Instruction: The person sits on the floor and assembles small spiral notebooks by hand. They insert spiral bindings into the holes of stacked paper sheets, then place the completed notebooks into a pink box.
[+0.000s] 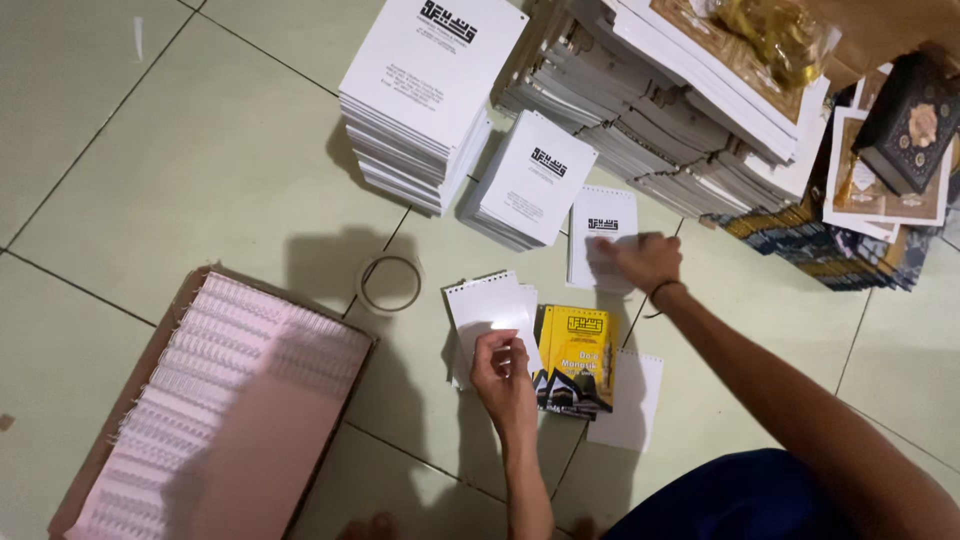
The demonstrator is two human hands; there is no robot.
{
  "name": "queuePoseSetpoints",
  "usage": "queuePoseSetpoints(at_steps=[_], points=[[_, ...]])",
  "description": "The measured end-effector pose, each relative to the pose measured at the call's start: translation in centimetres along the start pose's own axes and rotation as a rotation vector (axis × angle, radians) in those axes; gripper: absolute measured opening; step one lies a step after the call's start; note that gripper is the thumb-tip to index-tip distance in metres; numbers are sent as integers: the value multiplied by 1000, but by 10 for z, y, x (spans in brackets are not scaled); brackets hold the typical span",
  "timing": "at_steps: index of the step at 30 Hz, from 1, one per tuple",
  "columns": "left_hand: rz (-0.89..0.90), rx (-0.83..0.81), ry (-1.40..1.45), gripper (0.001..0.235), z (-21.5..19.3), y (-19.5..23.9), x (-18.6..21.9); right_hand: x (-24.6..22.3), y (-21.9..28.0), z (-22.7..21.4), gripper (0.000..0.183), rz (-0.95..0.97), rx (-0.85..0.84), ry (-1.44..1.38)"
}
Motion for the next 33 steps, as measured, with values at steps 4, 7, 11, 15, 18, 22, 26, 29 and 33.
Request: queuePoseSetpoints(at_steps=[4,7,11,15,18,22,26,29,33], points=[[38,-15,-75,6,3,-2,0,-54,33,-36,95,103,45,17],[70,15,-8,9,1,-4,-6,-60,42,-47,86,195,46,-117],[78,24,-2,10,2,-4,-7,-56,41,-44,90,267,-29,-49],[92,-18,-35,10,3,0,-10,-61,40,-44,62,224,-66,-283],[43,-9,-8,8,1,7,-2,-63,46,-49,54,271,-179,-614],[60,-45,29,7,0,13,-2,-46,58,-65,49,179,-122,-718],[142,-195,-33,12,11,28,4,-10,96,-96,42,238,-62,-1103],[258,-325,-36,31,19,46,28,4,149,-104,39,188,-38,-1162],[388,-459,29,63,40,70,50,59,178,-57,40,-60,184,-1171]])
Point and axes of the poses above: each hand's wrist, its own y-axis away from the middle knuckle, its own z-axis out of the palm, x = y × z, the point moved 9 cm from there along -y, towards the middle knuckle, and after that the axes turned 12 degrees about x, right-handed, at the moved point
